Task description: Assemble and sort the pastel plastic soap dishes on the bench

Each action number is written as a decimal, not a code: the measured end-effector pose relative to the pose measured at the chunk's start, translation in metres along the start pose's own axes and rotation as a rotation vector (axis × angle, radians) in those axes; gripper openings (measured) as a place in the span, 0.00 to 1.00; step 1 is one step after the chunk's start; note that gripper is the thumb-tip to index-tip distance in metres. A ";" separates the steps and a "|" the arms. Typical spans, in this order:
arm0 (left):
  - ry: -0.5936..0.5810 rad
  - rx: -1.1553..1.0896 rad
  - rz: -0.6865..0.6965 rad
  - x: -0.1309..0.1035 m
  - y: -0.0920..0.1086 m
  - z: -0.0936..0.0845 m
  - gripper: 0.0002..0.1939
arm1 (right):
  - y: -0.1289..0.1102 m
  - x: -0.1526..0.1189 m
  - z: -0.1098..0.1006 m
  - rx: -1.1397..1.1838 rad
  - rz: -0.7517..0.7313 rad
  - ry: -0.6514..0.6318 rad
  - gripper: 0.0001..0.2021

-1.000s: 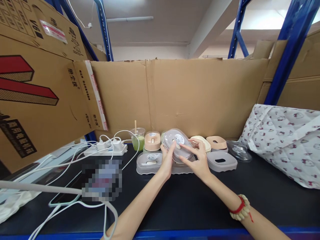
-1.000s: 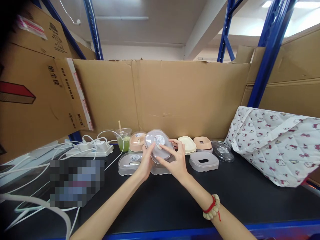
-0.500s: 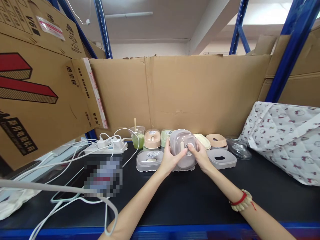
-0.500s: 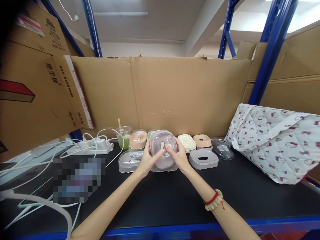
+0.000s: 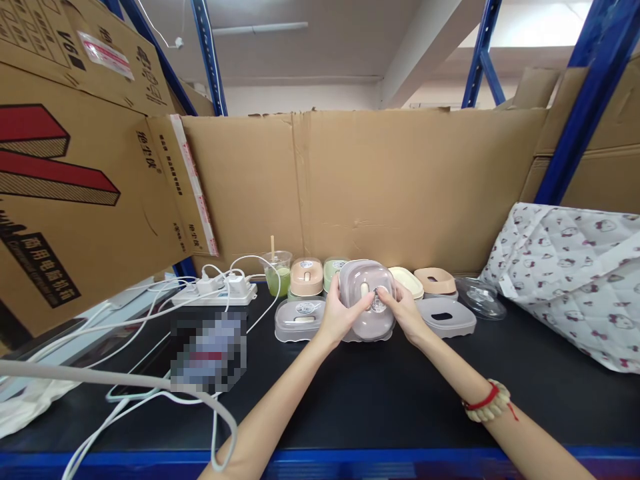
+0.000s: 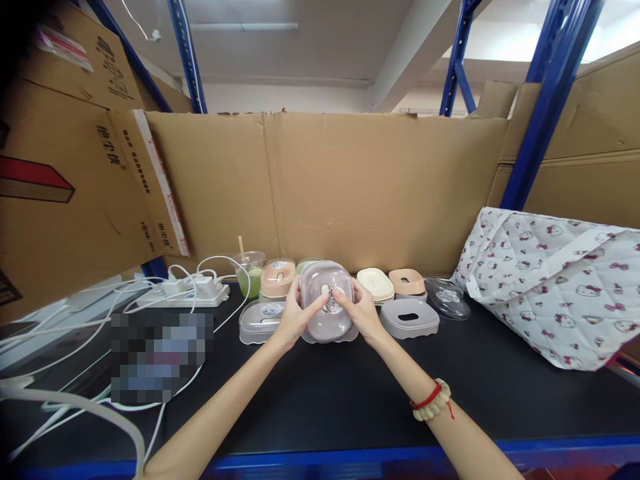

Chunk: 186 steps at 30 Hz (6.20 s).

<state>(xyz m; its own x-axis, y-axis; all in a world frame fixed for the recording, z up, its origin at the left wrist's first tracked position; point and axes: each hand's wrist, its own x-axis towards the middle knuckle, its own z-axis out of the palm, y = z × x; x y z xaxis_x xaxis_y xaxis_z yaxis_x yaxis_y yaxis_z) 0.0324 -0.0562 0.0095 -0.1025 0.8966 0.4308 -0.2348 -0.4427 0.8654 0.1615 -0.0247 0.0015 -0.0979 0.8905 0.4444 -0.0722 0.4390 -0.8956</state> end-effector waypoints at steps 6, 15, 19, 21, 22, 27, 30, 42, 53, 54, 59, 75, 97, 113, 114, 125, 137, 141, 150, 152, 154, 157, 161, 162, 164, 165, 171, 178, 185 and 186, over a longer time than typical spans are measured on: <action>-0.044 0.020 0.012 0.000 0.000 -0.002 0.23 | 0.001 0.000 -0.002 -0.014 -0.047 0.005 0.28; 0.077 0.143 0.271 0.001 -0.001 -0.002 0.22 | 0.007 -0.005 -0.002 -0.169 -0.196 -0.010 0.31; 0.226 0.169 0.255 0.000 -0.005 0.001 0.25 | 0.011 -0.012 -0.002 -0.461 -0.445 -0.059 0.39; 0.246 0.158 0.222 -0.001 -0.006 0.003 0.25 | 0.012 -0.015 0.000 -0.586 -0.535 -0.083 0.44; 0.245 0.151 0.207 -0.002 -0.005 0.004 0.26 | 0.013 -0.017 0.001 -0.630 -0.549 -0.074 0.46; 0.222 0.148 0.187 -0.004 -0.004 0.006 0.27 | 0.013 -0.020 0.004 -0.709 -0.533 -0.016 0.50; 0.214 0.184 0.194 -0.004 -0.005 0.006 0.28 | 0.011 -0.020 0.005 -0.742 -0.530 0.006 0.49; 0.233 0.110 0.103 -0.001 -0.005 0.006 0.29 | 0.006 -0.024 0.007 -0.859 -0.678 0.090 0.46; 0.204 0.153 0.100 -0.004 -0.005 0.005 0.31 | 0.007 -0.021 0.007 -0.846 -0.667 0.132 0.41; 0.202 0.151 0.097 -0.004 -0.006 0.006 0.31 | 0.006 -0.021 0.007 -0.836 -0.665 0.126 0.40; 0.202 0.112 0.122 -0.004 -0.008 0.006 0.28 | 0.007 -0.022 0.008 -0.800 -0.644 0.100 0.41; 0.248 -0.244 0.043 0.005 -0.008 0.002 0.31 | -0.001 -0.005 0.006 0.102 0.101 -0.027 0.31; 0.178 0.200 -0.199 0.014 -0.014 -0.011 0.23 | 0.010 0.011 -0.029 -0.484 -0.341 -0.142 0.41; 0.105 1.122 0.043 0.009 -0.014 -0.014 0.20 | 0.020 0.017 -0.047 -0.470 -0.138 -0.342 0.36; 0.099 1.135 0.035 0.008 -0.014 -0.014 0.21 | 0.022 0.018 -0.048 -0.476 -0.129 -0.352 0.36; -0.177 1.089 -0.055 0.013 -0.004 -0.015 0.23 | 0.016 0.017 -0.048 -0.422 -0.050 -0.413 0.30; -0.359 1.069 0.042 0.016 -0.006 -0.034 0.25 | 0.025 0.017 -0.053 -0.577 -0.205 -0.460 0.42; -0.494 1.075 0.132 0.017 -0.008 -0.038 0.42 | 0.021 0.015 -0.051 -0.609 -0.217 -0.451 0.42; -0.428 0.967 0.469 0.022 0.003 -0.041 0.32 | 0.009 0.015 -0.049 -0.520 -0.322 -0.245 0.27; -0.379 0.985 0.560 0.022 0.002 -0.041 0.27 | 0.008 0.015 -0.046 -0.495 -0.367 -0.187 0.24; -0.317 1.002 0.654 0.022 -0.002 -0.041 0.25 | 0.008 0.014 -0.043 -0.477 -0.384 -0.126 0.23; -0.235 1.018 0.773 0.021 -0.009 -0.039 0.23 | 0.008 0.013 -0.039 -0.409 -0.363 -0.061 0.24; -0.172 1.000 0.830 0.018 -0.013 -0.036 0.21 | 0.008 0.014 -0.039 -0.356 -0.332 -0.001 0.22; -0.164 0.988 0.831 0.018 -0.013 -0.035 0.20 | 0.008 0.015 -0.039 -0.354 -0.319 0.001 0.21; -0.156 0.970 0.824 0.017 -0.012 -0.034 0.20 | 0.008 0.015 -0.039 -0.339 -0.280 -0.007 0.21; -0.156 0.966 0.818 0.017 -0.011 -0.033 0.20 | 0.008 0.015 -0.038 -0.324 -0.254 -0.010 0.22; -0.221 1.005 0.749 0.021 -0.011 -0.037 0.21 | 0.006 0.013 -0.038 -0.307 -0.161 -0.097 0.32; -0.366 1.200 0.664 0.022 -0.020 -0.041 0.27 | 0.012 0.012 -0.043 -0.478 -0.225 -0.303 0.41; -0.523 1.121 0.445 0.017 -0.018 -0.039 0.40 | 0.027 0.015 -0.045 -0.548 -0.273 -0.338 0.24; -0.535 1.114 0.423 0.016 -0.017 -0.039 0.39 | 0.028 0.015 -0.045 -0.560 -0.279 -0.342 0.25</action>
<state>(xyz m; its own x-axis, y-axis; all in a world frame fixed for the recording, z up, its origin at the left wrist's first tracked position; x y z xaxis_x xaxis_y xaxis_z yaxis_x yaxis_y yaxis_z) -0.0027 -0.0339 -0.0081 0.4847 0.6844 0.5447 0.6687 -0.6913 0.2736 0.2026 0.0058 -0.0177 -0.4627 0.6886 0.5583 0.3718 0.7225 -0.5829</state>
